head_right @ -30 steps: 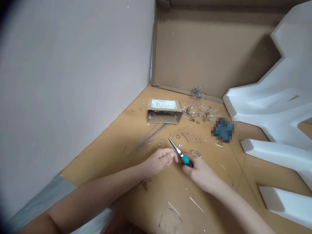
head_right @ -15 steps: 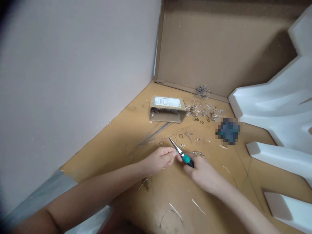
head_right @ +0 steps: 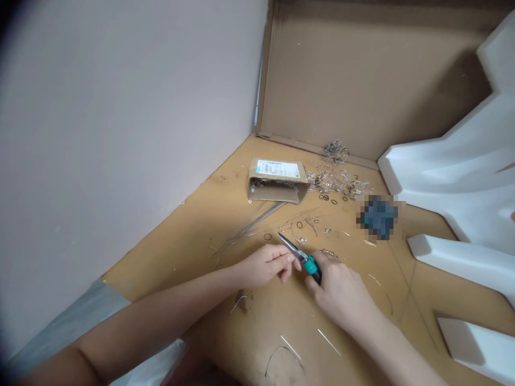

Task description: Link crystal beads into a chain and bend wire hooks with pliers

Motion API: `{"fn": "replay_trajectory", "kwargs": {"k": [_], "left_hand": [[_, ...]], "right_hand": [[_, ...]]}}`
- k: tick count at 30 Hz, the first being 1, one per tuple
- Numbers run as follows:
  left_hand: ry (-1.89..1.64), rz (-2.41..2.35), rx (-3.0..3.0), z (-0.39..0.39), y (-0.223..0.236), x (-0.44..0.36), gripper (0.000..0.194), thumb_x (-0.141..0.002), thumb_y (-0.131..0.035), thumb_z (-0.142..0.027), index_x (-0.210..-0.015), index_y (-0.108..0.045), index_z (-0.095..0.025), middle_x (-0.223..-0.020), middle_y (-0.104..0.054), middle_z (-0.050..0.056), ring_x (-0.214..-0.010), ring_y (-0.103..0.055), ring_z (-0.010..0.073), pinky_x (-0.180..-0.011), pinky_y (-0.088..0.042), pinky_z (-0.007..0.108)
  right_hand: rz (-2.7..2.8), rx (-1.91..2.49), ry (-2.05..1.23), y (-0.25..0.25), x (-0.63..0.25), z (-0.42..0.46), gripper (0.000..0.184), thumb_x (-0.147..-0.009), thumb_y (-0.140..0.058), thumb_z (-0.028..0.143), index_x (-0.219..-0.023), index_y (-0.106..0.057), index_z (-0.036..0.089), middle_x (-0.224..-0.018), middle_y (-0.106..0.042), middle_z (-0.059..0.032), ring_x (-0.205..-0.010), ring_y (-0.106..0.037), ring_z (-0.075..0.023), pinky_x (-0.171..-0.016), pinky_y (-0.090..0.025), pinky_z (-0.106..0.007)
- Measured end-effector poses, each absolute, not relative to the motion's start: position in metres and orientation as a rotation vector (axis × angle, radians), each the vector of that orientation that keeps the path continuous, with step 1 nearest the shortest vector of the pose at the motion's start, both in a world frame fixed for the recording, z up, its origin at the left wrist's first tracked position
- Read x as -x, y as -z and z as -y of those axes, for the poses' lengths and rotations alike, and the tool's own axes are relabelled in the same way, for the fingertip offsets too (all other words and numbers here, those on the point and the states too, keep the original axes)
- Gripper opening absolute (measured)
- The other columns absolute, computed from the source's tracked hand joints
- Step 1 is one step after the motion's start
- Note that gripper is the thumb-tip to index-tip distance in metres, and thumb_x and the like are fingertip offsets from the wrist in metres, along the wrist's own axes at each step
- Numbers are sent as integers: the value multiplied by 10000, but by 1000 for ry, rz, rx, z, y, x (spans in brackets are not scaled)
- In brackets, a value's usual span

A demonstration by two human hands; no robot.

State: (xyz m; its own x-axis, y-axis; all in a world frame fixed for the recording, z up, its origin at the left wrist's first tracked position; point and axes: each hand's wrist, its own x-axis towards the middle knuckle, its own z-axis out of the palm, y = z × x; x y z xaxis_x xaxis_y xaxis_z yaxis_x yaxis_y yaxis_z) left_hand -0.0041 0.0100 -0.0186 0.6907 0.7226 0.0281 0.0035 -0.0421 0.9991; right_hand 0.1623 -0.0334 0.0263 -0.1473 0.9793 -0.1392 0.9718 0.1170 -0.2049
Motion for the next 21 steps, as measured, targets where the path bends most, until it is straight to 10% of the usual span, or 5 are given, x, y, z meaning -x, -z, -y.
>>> {"fn": "replay_trajectory", "kwargs": {"k": [6, 21], "left_hand": [[-833, -538, -1879, -16, 16, 4, 272, -840, -425, -266, -710, -622, -130, -767, -580, 51, -739, -516, 141, -691, -393, 236], [-802, -515, -2027, -11, 27, 3, 198, -837, -471, -232, -832, -656, -164, -823, -659, 48, -839, -564, 162, -801, -404, 271]], "right_hand": [[2440, 1830, 514, -30, -165, 45, 138, -714, -480, 262, -804, -558, 192, -733, -583, -78, -697, -537, -250, -591, -354, -315], [2409, 1841, 392, -26, -169, 55, 189, -719, -476, 235, -873, -565, 171, -788, -593, -85, -743, -538, -255, -629, -382, -330]]}}
